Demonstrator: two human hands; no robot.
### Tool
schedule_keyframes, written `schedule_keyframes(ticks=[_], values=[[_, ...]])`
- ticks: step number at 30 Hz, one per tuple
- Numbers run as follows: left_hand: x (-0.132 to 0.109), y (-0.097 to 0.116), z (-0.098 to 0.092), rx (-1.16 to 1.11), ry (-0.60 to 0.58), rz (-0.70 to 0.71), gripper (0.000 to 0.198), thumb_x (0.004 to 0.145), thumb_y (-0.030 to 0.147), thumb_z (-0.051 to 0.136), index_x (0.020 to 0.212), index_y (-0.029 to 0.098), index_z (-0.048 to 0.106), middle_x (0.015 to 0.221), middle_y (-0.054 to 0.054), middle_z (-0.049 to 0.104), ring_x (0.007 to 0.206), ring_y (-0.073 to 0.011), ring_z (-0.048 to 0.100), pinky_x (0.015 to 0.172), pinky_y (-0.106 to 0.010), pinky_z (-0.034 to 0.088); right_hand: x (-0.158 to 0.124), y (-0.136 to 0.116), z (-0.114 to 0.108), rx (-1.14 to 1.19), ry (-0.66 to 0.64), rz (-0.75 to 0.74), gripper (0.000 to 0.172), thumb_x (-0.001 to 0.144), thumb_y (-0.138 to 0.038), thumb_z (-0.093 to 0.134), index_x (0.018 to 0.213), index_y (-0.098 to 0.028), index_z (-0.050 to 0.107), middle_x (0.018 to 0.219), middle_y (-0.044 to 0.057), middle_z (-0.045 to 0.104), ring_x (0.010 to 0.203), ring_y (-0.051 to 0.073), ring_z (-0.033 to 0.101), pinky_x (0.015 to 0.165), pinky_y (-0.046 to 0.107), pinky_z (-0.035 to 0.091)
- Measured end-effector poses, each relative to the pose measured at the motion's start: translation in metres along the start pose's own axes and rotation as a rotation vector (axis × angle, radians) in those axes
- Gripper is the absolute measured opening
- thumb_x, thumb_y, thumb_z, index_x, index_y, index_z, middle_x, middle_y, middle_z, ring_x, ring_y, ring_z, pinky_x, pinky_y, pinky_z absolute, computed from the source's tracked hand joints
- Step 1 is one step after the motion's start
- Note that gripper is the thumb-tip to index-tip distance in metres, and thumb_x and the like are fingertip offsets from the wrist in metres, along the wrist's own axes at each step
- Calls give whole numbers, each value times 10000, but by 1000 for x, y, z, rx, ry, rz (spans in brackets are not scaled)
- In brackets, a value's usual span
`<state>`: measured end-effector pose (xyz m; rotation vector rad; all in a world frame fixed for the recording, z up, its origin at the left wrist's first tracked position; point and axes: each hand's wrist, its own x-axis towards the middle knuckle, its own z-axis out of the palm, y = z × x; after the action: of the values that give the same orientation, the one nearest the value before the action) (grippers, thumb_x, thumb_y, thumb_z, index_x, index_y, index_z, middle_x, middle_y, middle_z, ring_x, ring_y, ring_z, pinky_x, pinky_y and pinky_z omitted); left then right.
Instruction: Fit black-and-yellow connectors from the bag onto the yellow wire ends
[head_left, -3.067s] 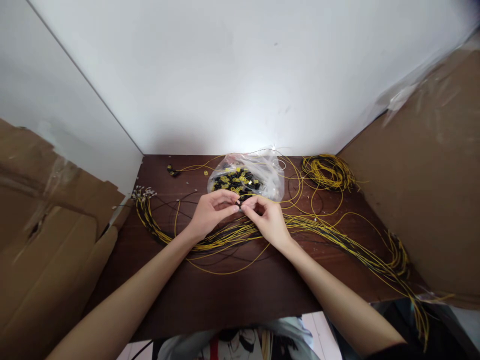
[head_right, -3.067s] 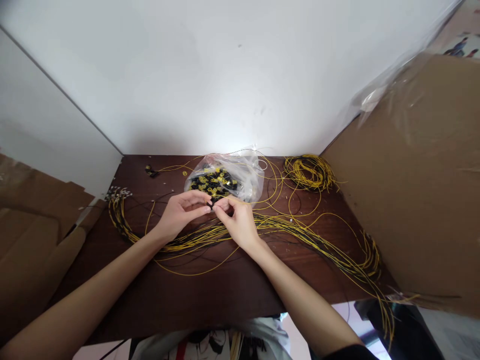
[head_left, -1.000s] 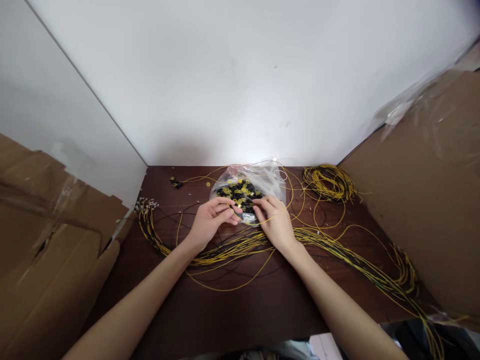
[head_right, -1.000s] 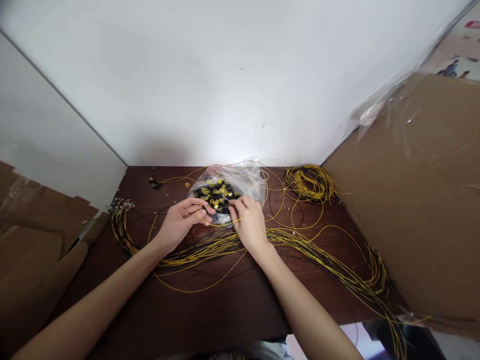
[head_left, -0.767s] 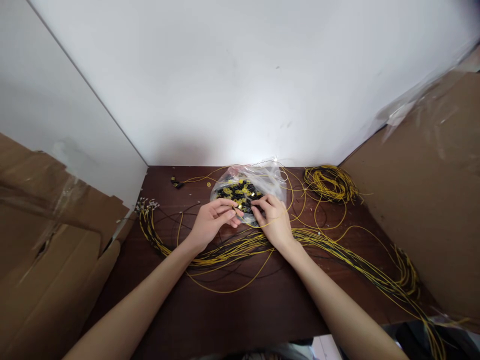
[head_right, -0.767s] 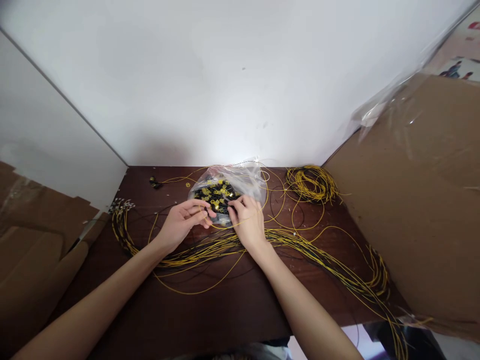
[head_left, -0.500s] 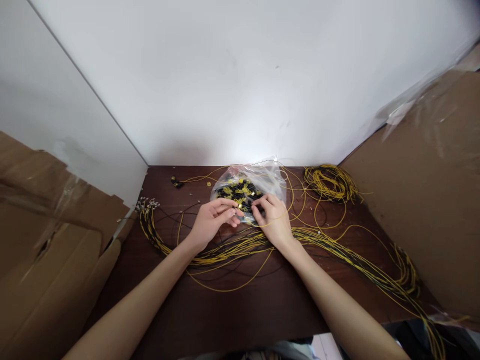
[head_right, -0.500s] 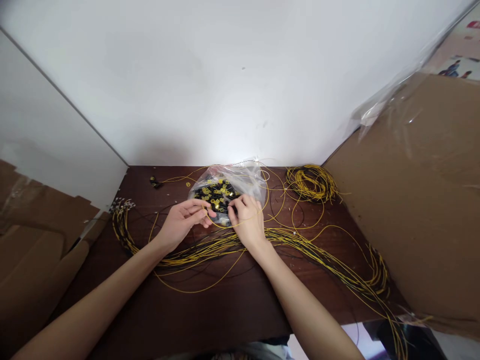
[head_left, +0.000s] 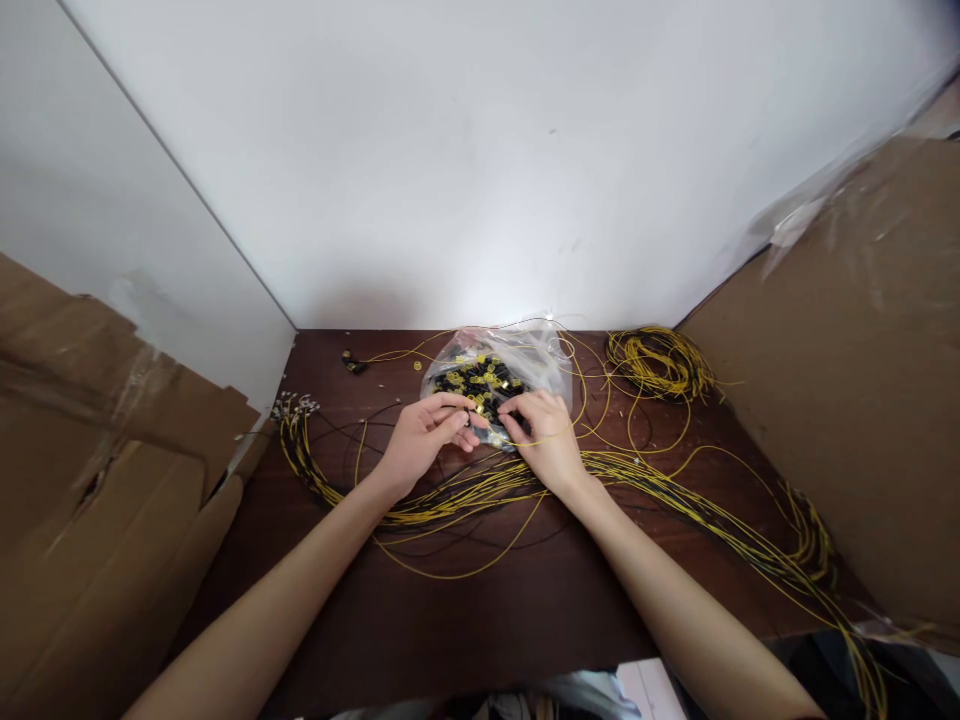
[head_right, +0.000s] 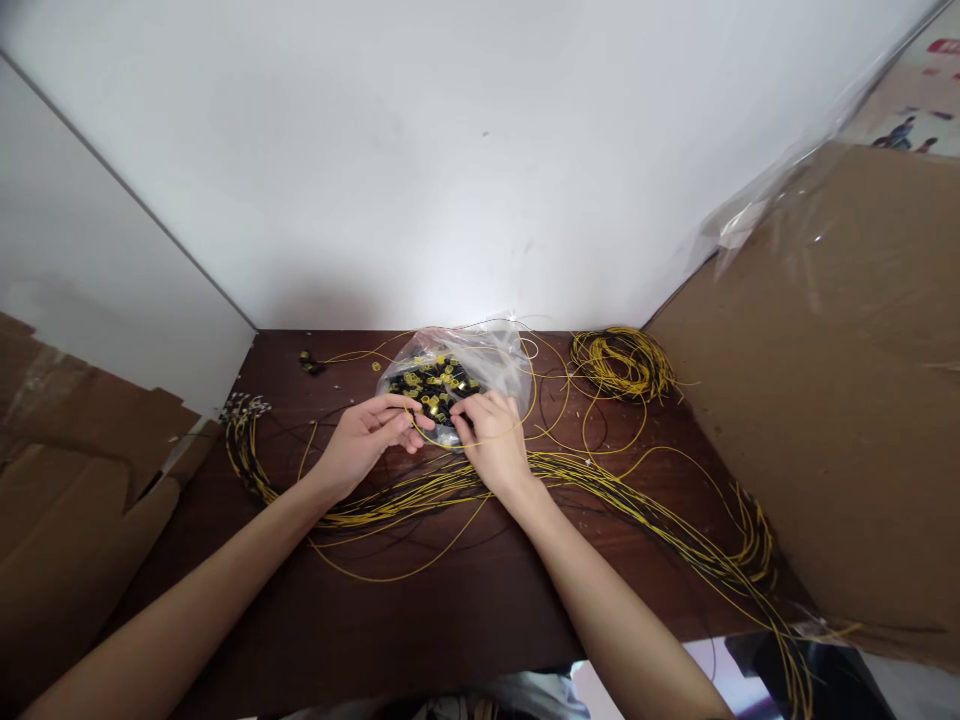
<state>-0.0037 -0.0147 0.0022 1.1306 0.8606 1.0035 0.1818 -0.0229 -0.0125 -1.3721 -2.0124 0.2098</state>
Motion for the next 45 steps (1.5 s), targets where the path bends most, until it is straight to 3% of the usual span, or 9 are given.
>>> schedule_keyframes(ticks=[9,17,25,31,38,42,45], values=[[1,-2,-2,62,5,45,171,770,249,649,870,117,607,812,-86,717,583,-89,569,554,-212,467,-5,-6,-4,-14,105,-8,140,879,-214,527,931,-238,655,898,26,646,904,194,522,834,371,303],[2,-4,-3,-25,65,54,193,755,246,663,894,115,633,905,-98,717,694,-129,647,715,-289,534,-8,-16,-13,-1,152,57,166,884,-183,515,885,-259,662,943,11,671,947,199,533,873,415,235],[-2,-1,-2,-14,56,54,236,703,217,707,905,125,627,924,-89,715,718,-145,662,738,-312,546,-7,-15,-11,272,99,42,188,898,-177,439,965,-205,613,916,60,603,869,179,561,763,317,434],[-1,-5,1,15,56,33,217,687,208,710,873,133,626,897,-80,721,695,-140,663,723,-310,550,-8,-14,-12,205,156,74,172,869,-169,489,898,-222,650,898,45,606,899,197,550,841,372,423],[-3,-2,1,23,32,4,191,679,202,722,832,127,635,904,-81,721,716,-139,667,746,-299,554,-9,-20,-8,677,148,177,109,841,-274,572,887,-217,653,823,32,589,707,148,593,669,301,503],[-4,-3,1,-29,7,12,191,677,203,730,834,126,655,935,-77,707,751,-154,678,769,-311,565,-9,-25,-2,910,130,281,137,776,-327,653,845,-208,650,800,21,591,685,143,634,691,306,544],[-4,-4,2,-68,14,13,195,657,189,746,818,128,653,891,-55,696,750,-159,681,764,-308,570,-9,-27,1,961,155,313,147,732,-324,696,797,-196,662,815,25,607,710,142,640,715,306,555]])
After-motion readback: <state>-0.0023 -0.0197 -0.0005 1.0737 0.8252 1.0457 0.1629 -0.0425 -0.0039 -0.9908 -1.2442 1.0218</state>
